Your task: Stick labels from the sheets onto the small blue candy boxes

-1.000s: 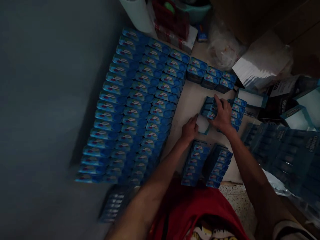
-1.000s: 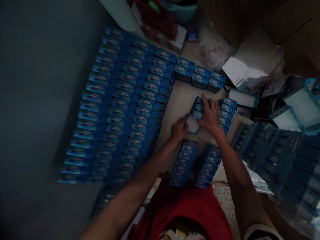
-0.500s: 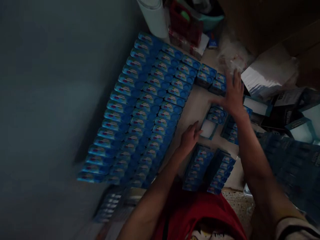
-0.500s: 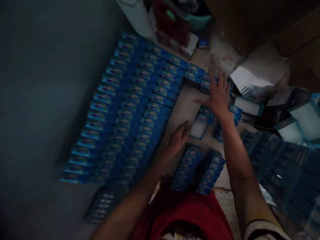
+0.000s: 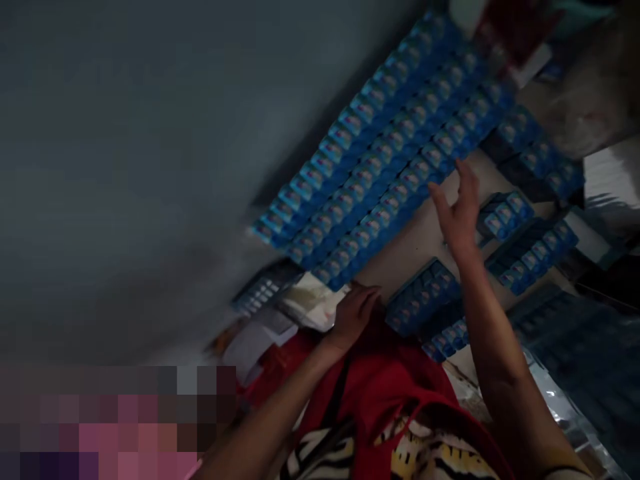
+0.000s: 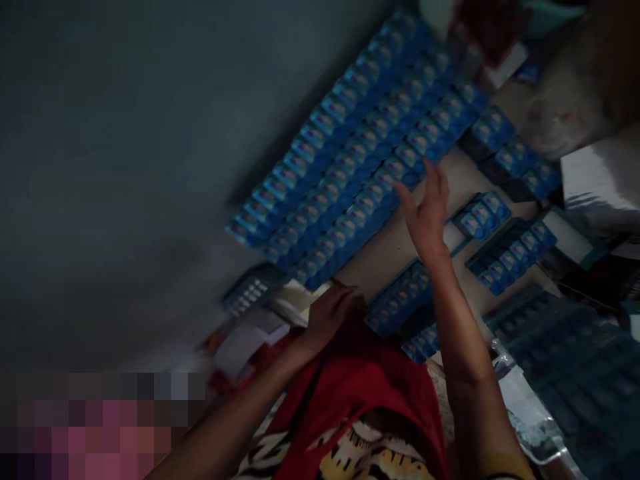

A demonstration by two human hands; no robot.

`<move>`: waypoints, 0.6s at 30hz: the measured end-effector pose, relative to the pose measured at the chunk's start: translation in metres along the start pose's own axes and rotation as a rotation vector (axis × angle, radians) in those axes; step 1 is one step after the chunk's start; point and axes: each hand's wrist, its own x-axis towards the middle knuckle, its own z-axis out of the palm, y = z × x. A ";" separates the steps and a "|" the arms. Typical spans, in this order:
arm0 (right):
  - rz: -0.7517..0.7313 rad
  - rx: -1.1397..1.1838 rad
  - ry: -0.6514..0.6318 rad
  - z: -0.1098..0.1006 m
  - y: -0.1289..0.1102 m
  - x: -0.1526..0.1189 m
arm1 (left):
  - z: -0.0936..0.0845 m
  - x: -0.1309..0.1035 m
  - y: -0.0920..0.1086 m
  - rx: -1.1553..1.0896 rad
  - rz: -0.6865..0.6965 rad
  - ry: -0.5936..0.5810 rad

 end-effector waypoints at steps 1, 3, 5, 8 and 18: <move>0.016 0.055 -0.006 0.001 -0.010 -0.015 | -0.008 -0.019 -0.008 0.011 -0.041 0.067; 0.035 0.127 -0.044 0.003 -0.035 -0.050 | -0.021 -0.055 -0.025 0.020 -0.159 0.216; 0.010 0.137 -0.092 0.008 -0.068 -0.090 | -0.032 -0.080 -0.043 0.003 -0.306 0.377; -0.052 0.082 -0.177 0.030 -0.115 -0.154 | -0.050 -0.083 -0.067 -0.052 -0.431 0.593; 0.122 -0.130 -0.243 0.148 -0.126 -0.251 | -0.098 0.069 -0.074 0.427 0.372 0.229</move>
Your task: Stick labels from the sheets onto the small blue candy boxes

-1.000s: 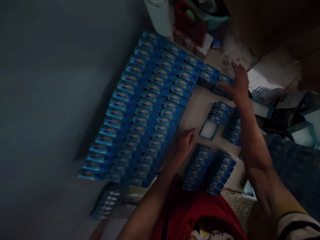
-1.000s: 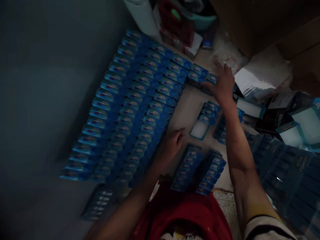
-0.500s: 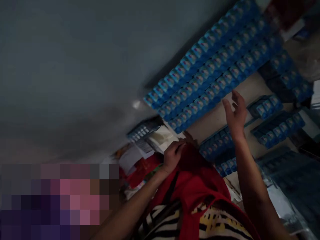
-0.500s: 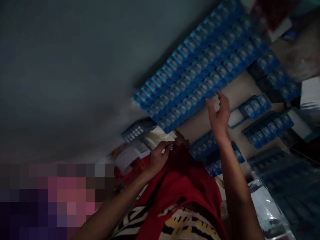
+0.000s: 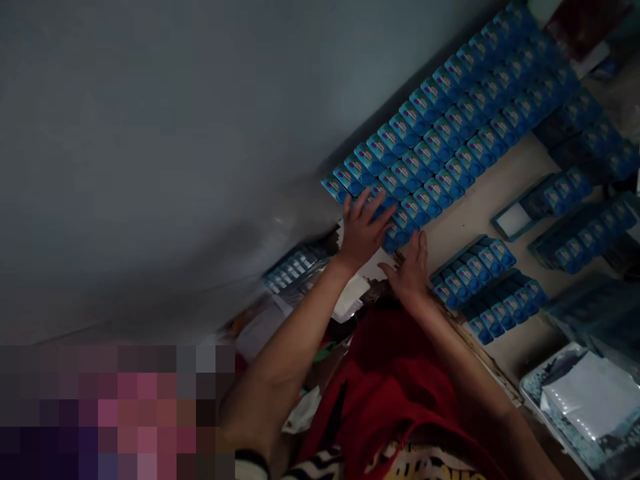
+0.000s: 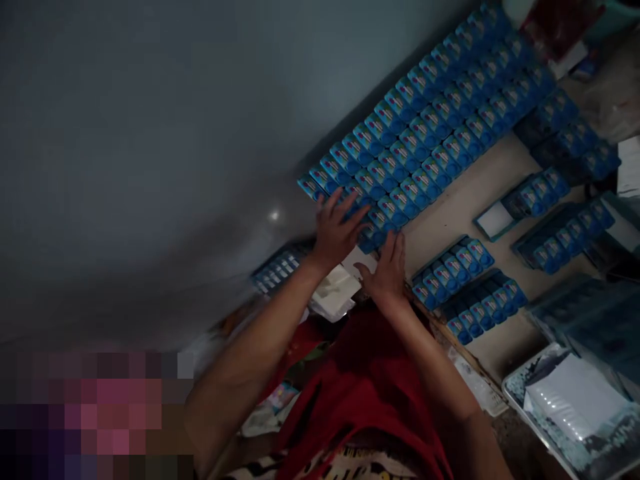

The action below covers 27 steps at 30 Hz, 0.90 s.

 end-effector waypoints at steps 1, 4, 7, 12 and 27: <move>0.013 -0.004 0.017 0.007 0.000 0.003 | 0.004 0.009 -0.002 -0.003 0.072 -0.046; 0.046 -0.025 0.122 0.023 -0.002 0.014 | 0.014 0.020 -0.006 -0.016 0.169 -0.101; 0.100 -0.101 0.243 0.031 -0.008 0.025 | 0.017 0.016 -0.010 -0.032 0.164 -0.090; 0.193 -0.277 0.198 0.027 -0.030 0.031 | 0.015 0.009 -0.015 -0.185 0.162 -0.057; 0.203 -0.243 0.002 0.003 -0.056 0.042 | -0.001 0.011 -0.024 -0.351 0.213 0.131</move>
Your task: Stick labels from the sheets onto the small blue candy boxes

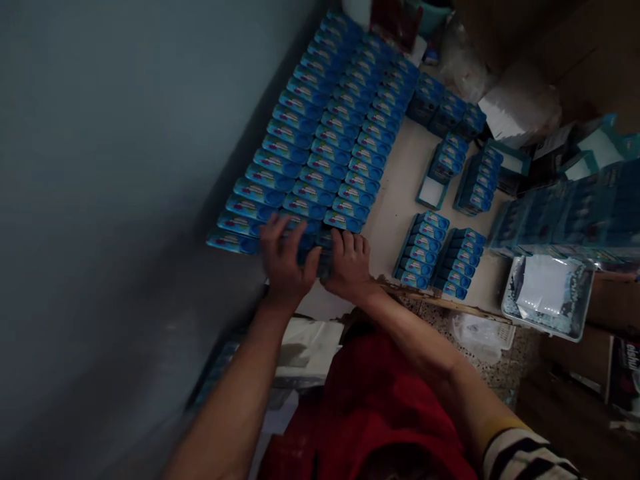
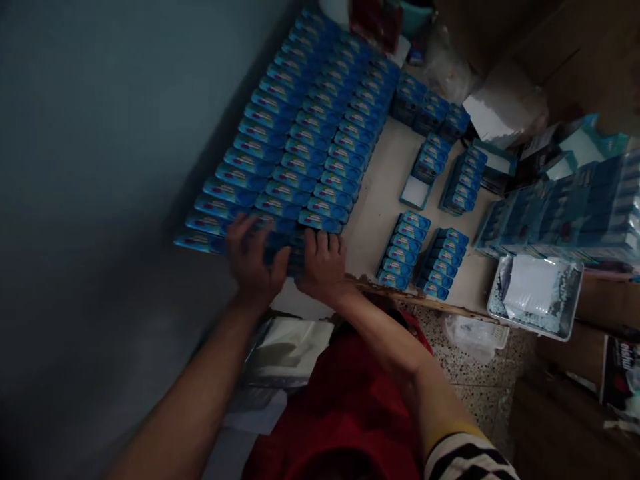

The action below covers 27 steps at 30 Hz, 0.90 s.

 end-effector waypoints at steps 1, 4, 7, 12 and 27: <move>-0.030 0.032 -0.009 -0.014 0.003 -0.007 | -0.007 0.002 0.004 0.006 -0.002 0.057; -0.134 0.181 0.062 -0.068 0.017 -0.038 | -0.027 0.002 0.022 0.049 0.004 0.172; -0.166 0.226 0.289 -0.126 0.053 -0.059 | -0.033 -0.007 0.055 0.036 0.008 0.136; -0.099 0.003 0.674 -0.178 0.167 -0.004 | 0.029 0.004 0.123 -0.217 -0.094 -0.015; -0.167 -0.092 0.494 -0.125 0.296 0.080 | 0.263 0.108 0.083 -0.568 -0.196 -0.559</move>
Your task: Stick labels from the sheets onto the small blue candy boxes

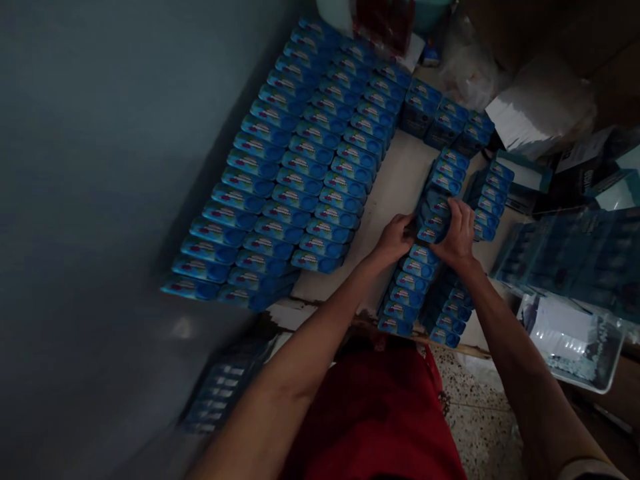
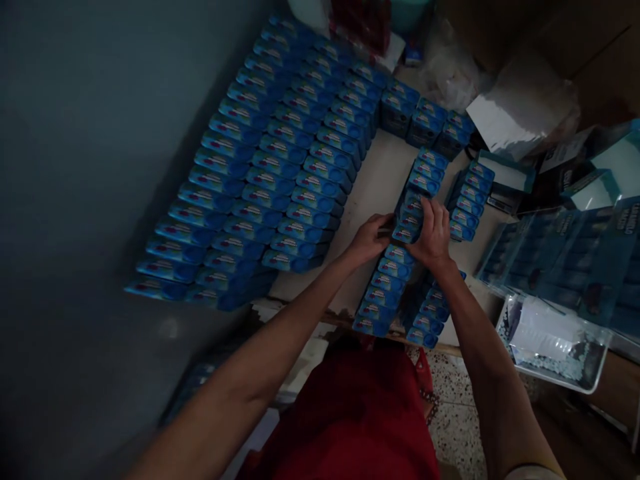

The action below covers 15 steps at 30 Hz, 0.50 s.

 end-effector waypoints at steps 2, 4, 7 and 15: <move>0.036 0.018 -0.026 0.002 0.001 0.002 | -0.001 -0.001 0.001 0.038 0.002 0.012; 0.069 0.019 -0.058 0.004 -0.001 0.009 | -0.004 0.001 0.003 0.041 -0.013 0.025; 0.111 -0.014 -0.145 0.003 -0.009 0.023 | -0.012 0.007 0.009 -0.012 0.019 0.002; 0.140 -0.151 -0.273 -0.008 -0.036 0.041 | -0.009 0.037 0.014 -0.038 0.135 -0.002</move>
